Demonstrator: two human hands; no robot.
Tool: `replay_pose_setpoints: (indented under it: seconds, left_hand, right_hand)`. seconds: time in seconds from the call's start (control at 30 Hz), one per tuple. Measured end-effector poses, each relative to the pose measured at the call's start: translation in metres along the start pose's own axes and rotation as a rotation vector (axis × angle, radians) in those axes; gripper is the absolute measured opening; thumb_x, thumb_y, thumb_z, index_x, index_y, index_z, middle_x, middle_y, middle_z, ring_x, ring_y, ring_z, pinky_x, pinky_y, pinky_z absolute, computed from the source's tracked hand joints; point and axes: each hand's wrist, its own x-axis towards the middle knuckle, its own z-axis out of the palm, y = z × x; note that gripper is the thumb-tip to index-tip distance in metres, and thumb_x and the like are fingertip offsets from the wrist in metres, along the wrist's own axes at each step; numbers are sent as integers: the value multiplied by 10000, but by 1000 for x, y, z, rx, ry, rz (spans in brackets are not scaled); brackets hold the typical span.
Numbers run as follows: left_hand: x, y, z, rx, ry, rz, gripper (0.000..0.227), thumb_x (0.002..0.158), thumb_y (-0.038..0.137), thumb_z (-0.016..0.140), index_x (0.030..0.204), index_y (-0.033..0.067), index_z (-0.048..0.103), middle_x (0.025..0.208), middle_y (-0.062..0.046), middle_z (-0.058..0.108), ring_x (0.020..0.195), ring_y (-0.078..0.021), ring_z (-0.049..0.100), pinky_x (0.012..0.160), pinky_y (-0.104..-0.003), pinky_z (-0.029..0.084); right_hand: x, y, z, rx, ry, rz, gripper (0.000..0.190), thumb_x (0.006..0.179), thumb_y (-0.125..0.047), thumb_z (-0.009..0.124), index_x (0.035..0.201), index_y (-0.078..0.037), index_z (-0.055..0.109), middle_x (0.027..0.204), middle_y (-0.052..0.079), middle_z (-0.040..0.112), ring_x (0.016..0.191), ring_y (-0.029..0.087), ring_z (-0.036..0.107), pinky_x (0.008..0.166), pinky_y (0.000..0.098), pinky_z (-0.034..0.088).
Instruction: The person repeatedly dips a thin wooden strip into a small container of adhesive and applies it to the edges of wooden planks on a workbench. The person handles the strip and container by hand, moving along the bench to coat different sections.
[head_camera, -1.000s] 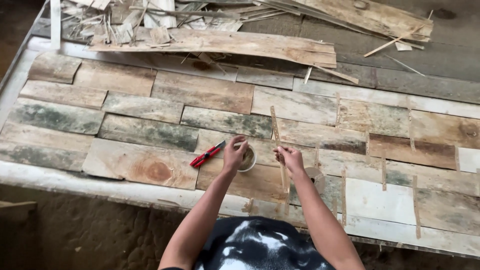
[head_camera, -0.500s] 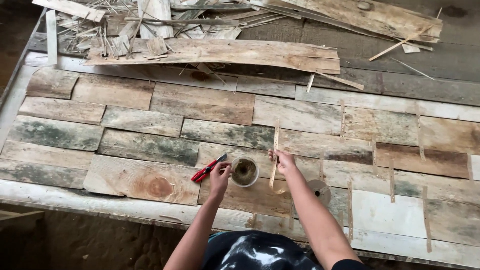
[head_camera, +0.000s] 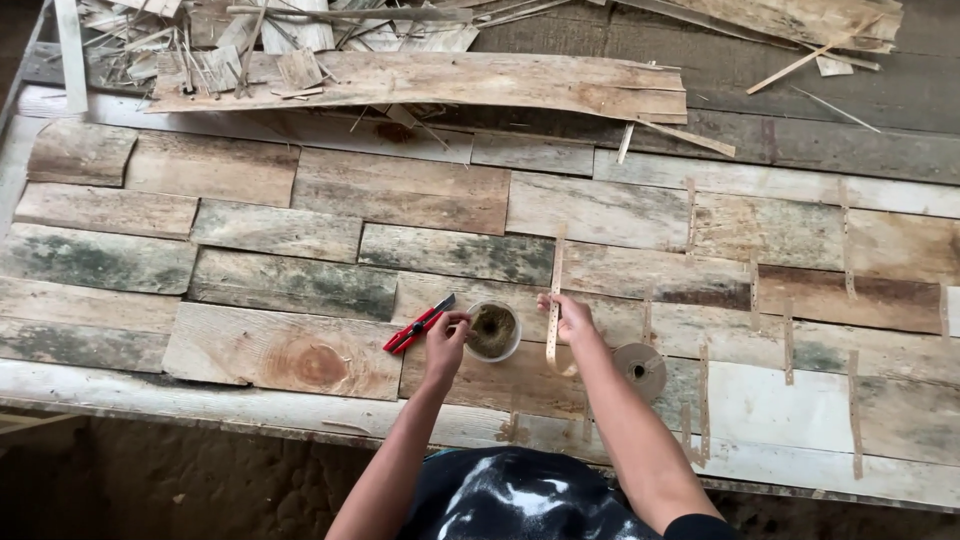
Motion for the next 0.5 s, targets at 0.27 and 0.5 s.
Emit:
replay_pose_setpoints:
  seconds: [0.27,0.5]
  left_hand:
    - [2,-5,-3,5,-15,1,153,924,5,626,988,71,748,897,-128,737,719,-221,755,681,-311,627]
    - [1,-8,-5,3,-24,4,166,929,-2,614,995,73,747,892,-118,731,717,-206,751,666,-279,611]
  right_hand:
    - [1,8,-5,-45,-61,41,273,998,-95,582,1224,55,617,1074,156,763,841,227,786,752,356,686]
    - [-5,10,-6,-41,-48,3,268,981,-81,625,1221,39,616,1066,175,764,826,238,790,748,385,687]
